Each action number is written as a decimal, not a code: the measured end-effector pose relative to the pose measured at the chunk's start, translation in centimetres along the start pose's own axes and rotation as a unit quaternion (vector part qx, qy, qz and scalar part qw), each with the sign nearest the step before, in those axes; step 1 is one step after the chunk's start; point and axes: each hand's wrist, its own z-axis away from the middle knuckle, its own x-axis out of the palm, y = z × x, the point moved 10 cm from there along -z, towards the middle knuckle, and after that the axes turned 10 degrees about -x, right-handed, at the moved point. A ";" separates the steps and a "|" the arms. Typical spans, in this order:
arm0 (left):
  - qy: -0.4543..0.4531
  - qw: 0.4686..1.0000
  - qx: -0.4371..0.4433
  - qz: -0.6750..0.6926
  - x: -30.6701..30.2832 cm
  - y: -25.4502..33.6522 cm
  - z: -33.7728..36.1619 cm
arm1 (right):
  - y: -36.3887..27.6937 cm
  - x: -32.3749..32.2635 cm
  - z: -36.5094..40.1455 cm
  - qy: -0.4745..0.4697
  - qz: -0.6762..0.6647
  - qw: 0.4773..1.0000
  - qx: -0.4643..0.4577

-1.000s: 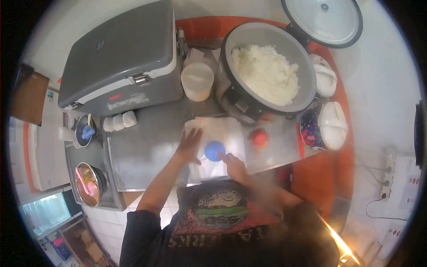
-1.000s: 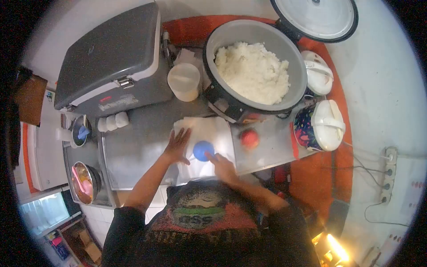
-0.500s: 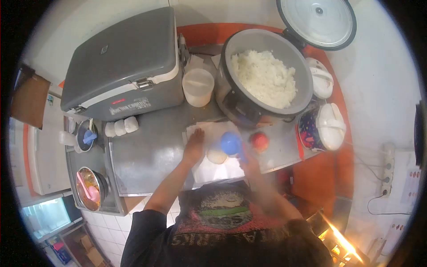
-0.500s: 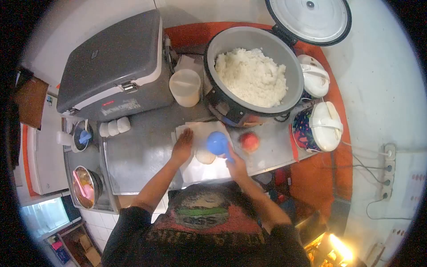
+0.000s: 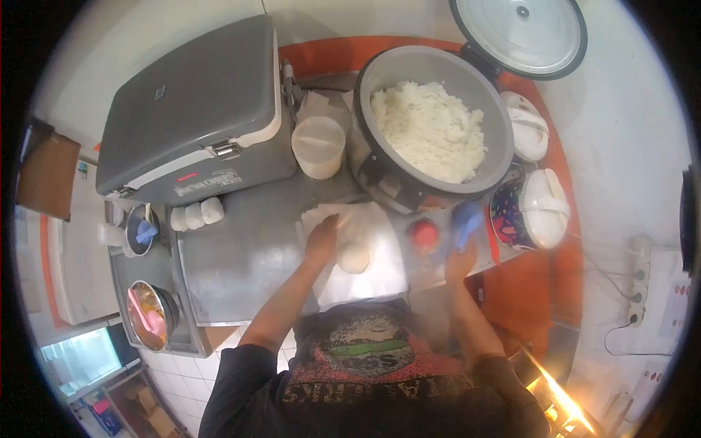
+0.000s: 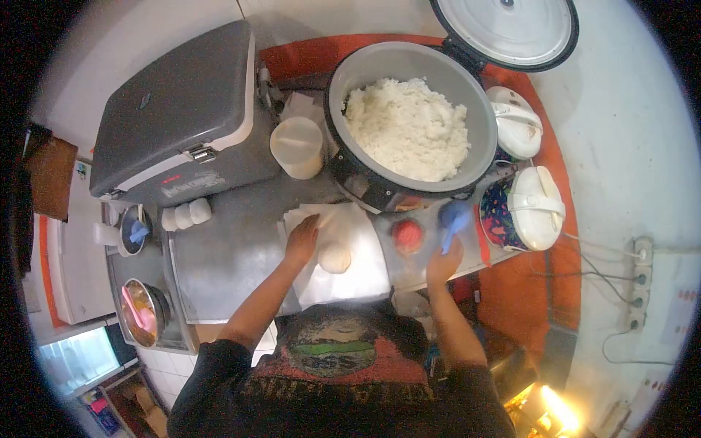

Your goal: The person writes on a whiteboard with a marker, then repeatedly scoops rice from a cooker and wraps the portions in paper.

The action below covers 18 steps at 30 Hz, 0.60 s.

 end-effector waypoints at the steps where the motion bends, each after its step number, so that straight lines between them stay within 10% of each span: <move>1: 0.007 1.000 0.018 0.007 0.6 -0.4 -0.3 | -1.4 0.3 -0.1 -0.021 -0.022 1.000 0.002; 5: 0.006 0.998 0.056 0.034 -0.2 1.0 -0.1 | -9.7 4.9 1.5 -0.144 -0.322 0.932 0.080; 9: -0.110 0.994 -0.023 -0.017 -0.5 2.0 0.1 | -25.4 9.0 0.8 -0.307 -0.369 0.854 -0.201; 11: -0.131 0.988 -0.034 -0.072 0.7 1.0 0.2 | -27.6 12.8 1.3 -0.299 -0.318 0.864 -0.250; 14: 0.072 0.985 0.117 -0.108 -0.5 1.9 1.1 | -27.3 18.4 1.5 -0.345 -0.179 0.882 -0.266; 18: 0.033 0.983 0.164 -0.072 -0.2 1.6 1.7 | -27.2 20.1 1.6 -0.415 -0.078 0.867 -0.266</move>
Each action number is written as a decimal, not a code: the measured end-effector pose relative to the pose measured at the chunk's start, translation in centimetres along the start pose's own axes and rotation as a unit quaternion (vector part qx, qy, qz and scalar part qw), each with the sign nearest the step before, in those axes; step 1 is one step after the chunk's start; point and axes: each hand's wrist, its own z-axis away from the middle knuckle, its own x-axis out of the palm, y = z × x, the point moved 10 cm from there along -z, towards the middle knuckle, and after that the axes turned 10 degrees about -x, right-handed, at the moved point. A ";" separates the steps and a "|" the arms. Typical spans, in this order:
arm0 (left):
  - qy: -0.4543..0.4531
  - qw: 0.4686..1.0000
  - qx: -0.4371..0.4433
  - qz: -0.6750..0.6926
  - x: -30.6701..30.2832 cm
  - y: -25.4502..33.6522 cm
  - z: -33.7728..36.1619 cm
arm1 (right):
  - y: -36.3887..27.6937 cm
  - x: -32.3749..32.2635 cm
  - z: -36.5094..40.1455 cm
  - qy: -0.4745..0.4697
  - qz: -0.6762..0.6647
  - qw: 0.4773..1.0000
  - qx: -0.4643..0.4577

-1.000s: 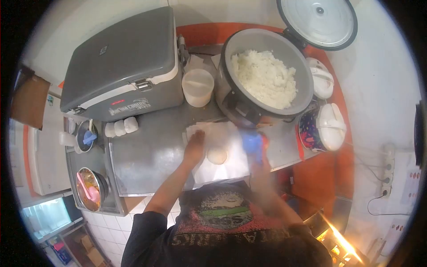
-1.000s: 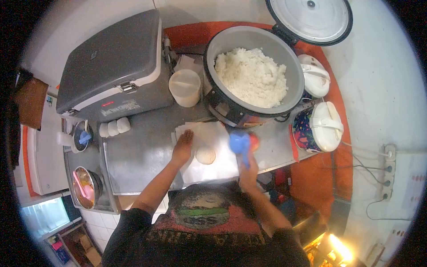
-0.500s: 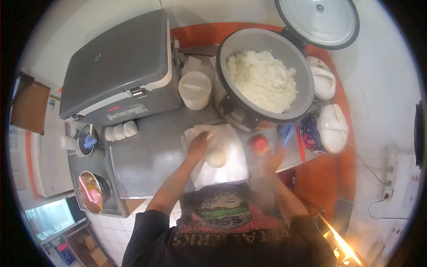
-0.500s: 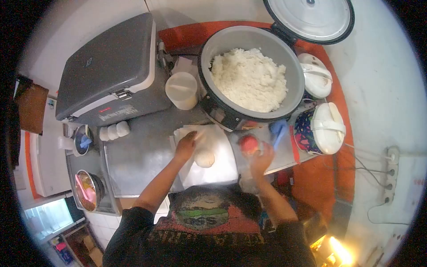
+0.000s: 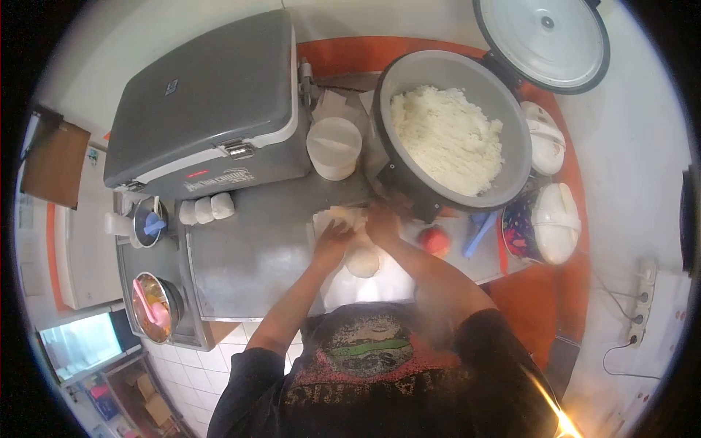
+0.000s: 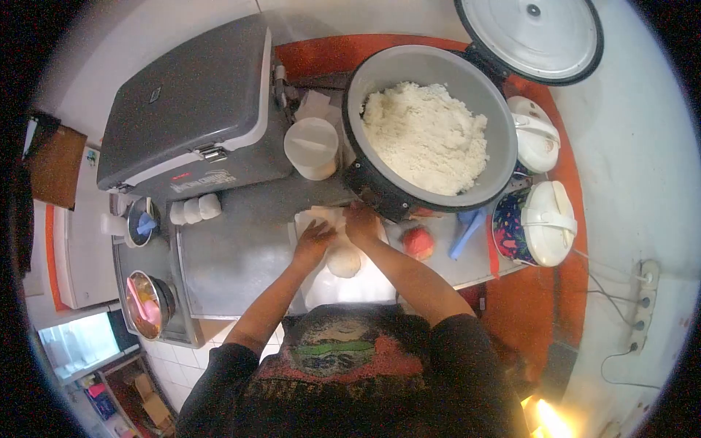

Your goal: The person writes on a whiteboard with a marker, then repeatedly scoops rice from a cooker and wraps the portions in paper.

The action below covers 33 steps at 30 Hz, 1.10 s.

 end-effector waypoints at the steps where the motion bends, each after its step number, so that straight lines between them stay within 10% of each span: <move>1: -0.007 1.000 0.002 0.011 0.3 -0.2 0.2 | 0.4 0.0 -0.1 0.005 0.006 1.000 0.029; 5: -0.039 0.992 -0.094 0.074 -1.3 -0.5 -1.6 | 2.1 1.1 0.3 0.069 0.037 0.997 0.028; 8: 0.122 0.992 -0.038 -0.008 -9.8 4.1 -4.5 | 1.1 -0.2 1.1 0.008 0.065 0.998 0.000; 14: -0.194 0.981 0.014 0.027 -4.2 3.4 -4.3 | -2.3 -9.2 6.2 0.062 -0.063 0.994 -0.070; 18: -0.153 0.987 0.031 -0.027 -6.1 5.2 -0.7 | 2.6 -5.7 9.0 -0.124 0.064 0.986 0.090; 23: -0.119 0.990 0.063 -0.028 -6.2 7.3 4.0 | -7.1 -10.7 11.6 -0.074 0.009 0.997 -0.024; 27: -0.103 0.994 0.027 -0.010 -5.8 6.6 5.5 | -9.2 -3.0 13.0 -0.106 -0.010 0.987 -0.125; 31: 0.085 0.977 -0.173 -0.094 -9.4 0.8 4.7 | -7.7 -0.6 15.7 -0.124 0.029 0.984 -0.127; 33: 0.004 0.988 -0.153 -0.015 -6.1 -2.4 4.7 | -7.1 -0.8 16.8 -0.114 0.038 0.984 -0.134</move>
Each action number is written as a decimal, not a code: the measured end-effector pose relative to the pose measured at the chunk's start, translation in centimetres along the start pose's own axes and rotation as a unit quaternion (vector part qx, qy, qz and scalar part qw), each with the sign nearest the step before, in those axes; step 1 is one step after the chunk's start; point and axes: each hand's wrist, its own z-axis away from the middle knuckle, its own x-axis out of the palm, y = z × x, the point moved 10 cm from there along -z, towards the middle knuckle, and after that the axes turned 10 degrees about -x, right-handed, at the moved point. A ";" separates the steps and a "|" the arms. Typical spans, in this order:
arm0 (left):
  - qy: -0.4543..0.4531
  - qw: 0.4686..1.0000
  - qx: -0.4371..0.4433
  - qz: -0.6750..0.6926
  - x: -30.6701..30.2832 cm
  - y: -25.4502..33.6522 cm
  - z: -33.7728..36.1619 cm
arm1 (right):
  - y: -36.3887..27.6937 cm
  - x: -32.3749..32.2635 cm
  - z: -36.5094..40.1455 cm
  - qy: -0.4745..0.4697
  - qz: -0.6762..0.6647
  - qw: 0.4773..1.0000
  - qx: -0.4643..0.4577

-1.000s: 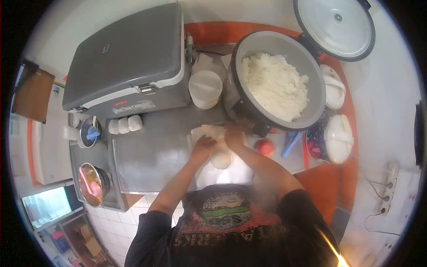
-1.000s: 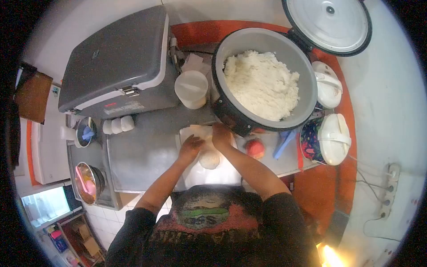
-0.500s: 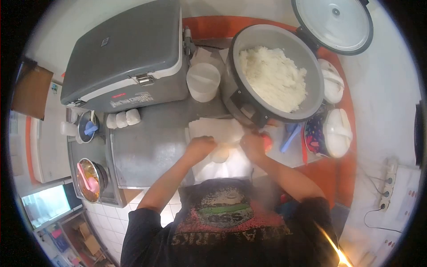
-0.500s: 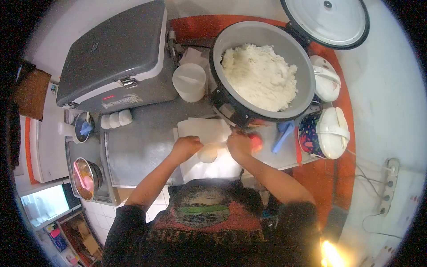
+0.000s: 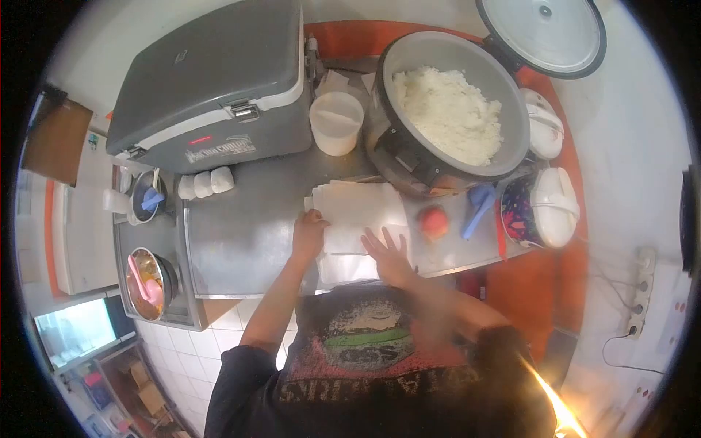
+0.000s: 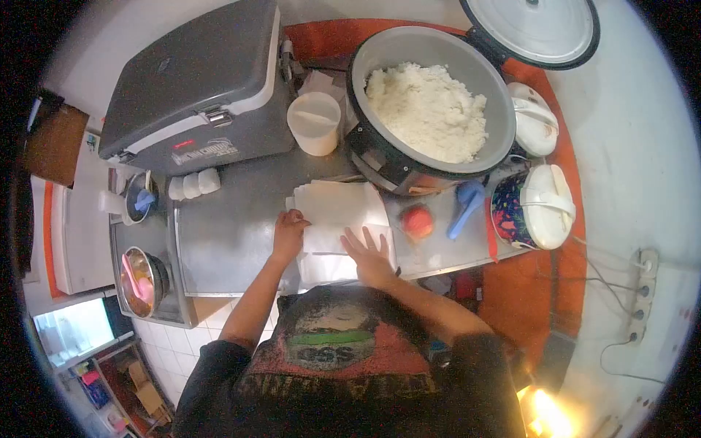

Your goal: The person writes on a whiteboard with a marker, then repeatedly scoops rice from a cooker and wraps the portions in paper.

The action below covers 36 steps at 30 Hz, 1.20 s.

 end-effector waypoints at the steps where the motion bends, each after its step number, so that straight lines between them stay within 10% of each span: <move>1: -0.044 0.998 0.014 0.033 1.3 -0.6 -0.2 | 0.2 0.0 0.2 0.000 0.005 1.000 0.001; 4: -0.137 0.960 -0.169 0.178 3.1 -2.6 0.2 | 0.8 0.2 0.4 0.001 0.018 1.000 0.002; 12: -0.270 0.934 -0.195 0.131 4.2 1.6 8.8 | 1.5 0.0 0.3 -0.010 0.024 1.000 0.005; 15: -0.435 0.700 -0.395 0.405 7.5 1.9 13.7 | 0.9 -1.8 0.8 0.047 -0.039 0.998 -0.011; 20: -0.282 0.451 -0.412 0.740 6.5 3.7 10.1 | 0.3 -1.5 0.6 0.107 0.007 0.994 0.003; 23: -0.158 0.699 -0.355 0.600 4.2 1.9 7.6 | 0.8 -0.8 0.0 0.132 0.038 0.990 0.017; 25: 0.013 0.963 -0.018 0.269 -6.2 8.5 3.6 | 0.8 -1.0 -0.2 0.142 0.038 0.989 0.020; 26: 0.100 0.980 0.161 0.064 -8.9 12.8 4.0 | 0.8 -1.5 -0.4 0.143 0.034 0.989 0.019; 29: 0.013 0.973 0.228 0.038 -4.0 12.3 3.6 | 1.4 -2.5 -1.0 0.133 0.002 0.991 0.014; 36: -0.144 0.977 0.057 0.148 1.4 6.8 1.8 | 5.8 -2.0 -1.1 0.096 -0.062 0.993 0.002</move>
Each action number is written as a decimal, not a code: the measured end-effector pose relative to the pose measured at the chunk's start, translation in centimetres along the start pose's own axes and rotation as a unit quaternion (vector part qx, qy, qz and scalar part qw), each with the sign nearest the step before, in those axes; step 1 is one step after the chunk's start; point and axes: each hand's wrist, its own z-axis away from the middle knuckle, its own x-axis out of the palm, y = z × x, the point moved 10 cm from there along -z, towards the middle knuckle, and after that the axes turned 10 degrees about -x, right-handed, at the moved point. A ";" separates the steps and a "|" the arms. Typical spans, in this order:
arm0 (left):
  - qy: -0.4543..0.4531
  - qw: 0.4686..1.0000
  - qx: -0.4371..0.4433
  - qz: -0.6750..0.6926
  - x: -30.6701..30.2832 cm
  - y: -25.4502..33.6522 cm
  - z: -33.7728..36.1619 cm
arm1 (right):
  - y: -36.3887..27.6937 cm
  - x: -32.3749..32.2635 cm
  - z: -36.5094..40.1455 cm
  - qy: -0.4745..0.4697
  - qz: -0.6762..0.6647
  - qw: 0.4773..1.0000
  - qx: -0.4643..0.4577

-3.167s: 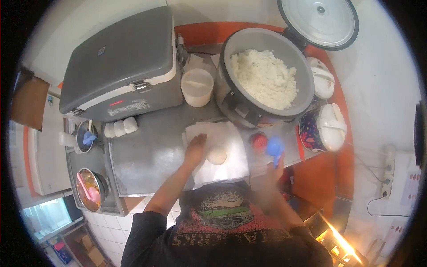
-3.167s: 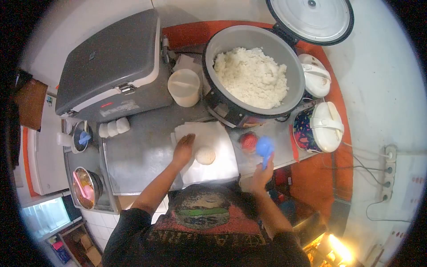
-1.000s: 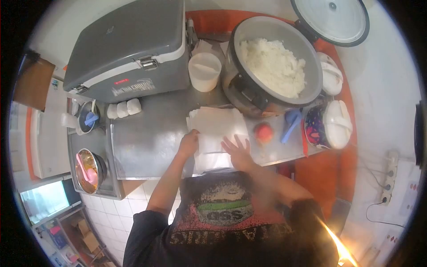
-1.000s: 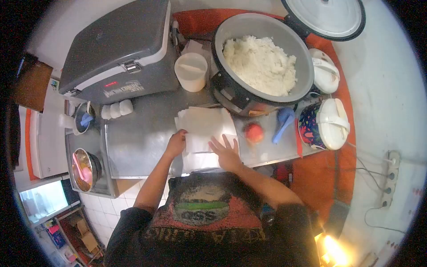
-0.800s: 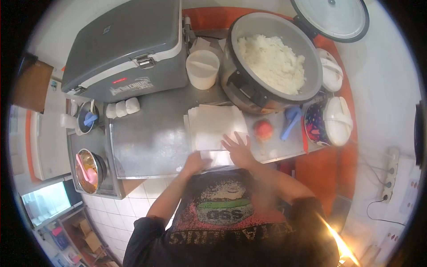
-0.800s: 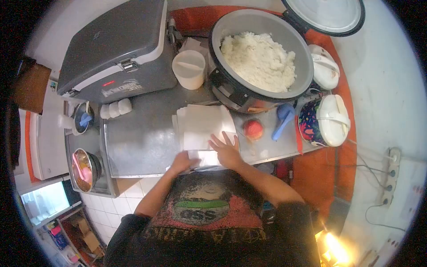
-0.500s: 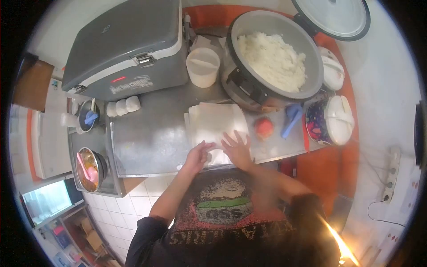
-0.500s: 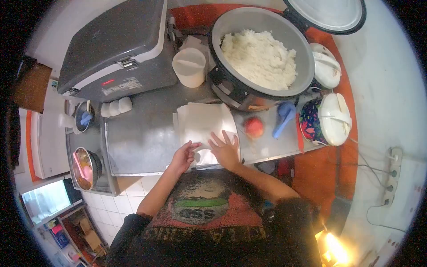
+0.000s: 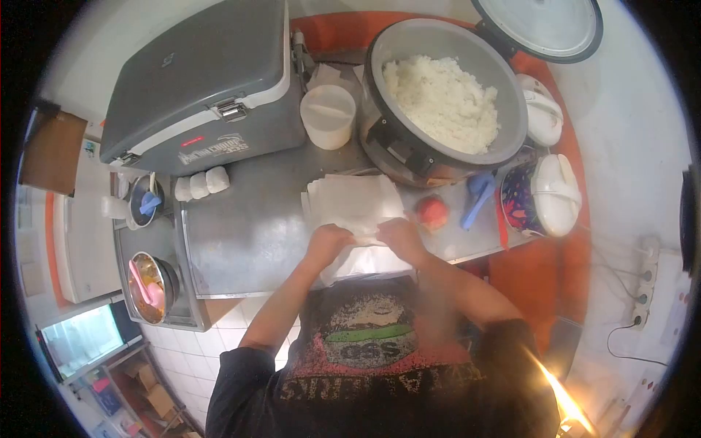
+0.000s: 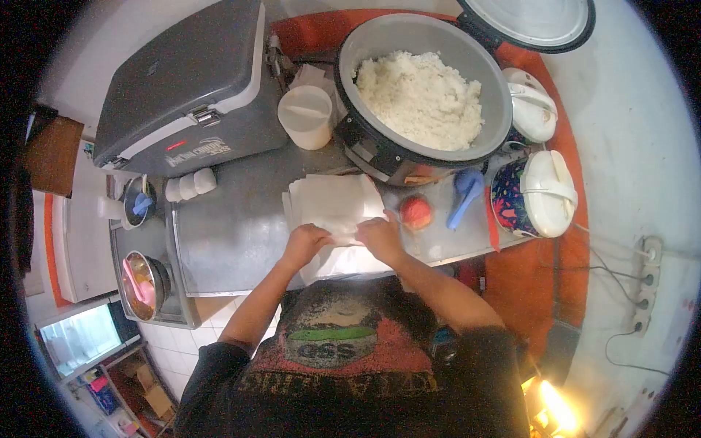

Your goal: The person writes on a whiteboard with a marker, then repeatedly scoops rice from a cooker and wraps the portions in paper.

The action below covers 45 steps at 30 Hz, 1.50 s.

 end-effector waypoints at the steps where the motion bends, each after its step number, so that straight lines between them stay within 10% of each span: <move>1: -0.007 0.999 -0.043 0.023 -0.1 -0.9 0.0 | 0.9 0.3 0.2 -0.003 -0.016 1.000 0.019; 9: 0.183 0.981 -0.038 0.051 -3.5 -3.0 0.3 | -1.0 -3.0 0.2 0.202 0.133 0.970 0.028; 15: 0.175 0.978 -0.108 0.038 -0.8 -4.3 -0.6 | 2.6 3.4 -0.8 0.133 0.040 0.975 0.173; 18: 0.172 0.974 -0.136 0.056 0.2 -5.3 -1.0 | 2.3 1.9 -0.6 0.266 -0.049 0.948 0.168; 23: 0.209 0.970 -0.116 0.048 0.5 -5.0 -1.1 | 1.3 2.3 -1.5 0.173 0.011 0.977 0.124; 33: 0.087 0.988 0.005 -0.129 -1.0 -0.9 1.4 | -3.2 -1.4 2.0 0.208 0.077 0.974 -0.038; 41: -0.082 0.978 -0.003 -0.194 3.0 -7.0 -3.0 | 5.2 4.1 -1.9 0.062 -0.129 0.965 0.220; 45: -0.076 0.984 -0.054 -0.151 2.5 -6.8 -5.3 | 6.5 5.5 -5.2 0.116 0.085 0.978 0.150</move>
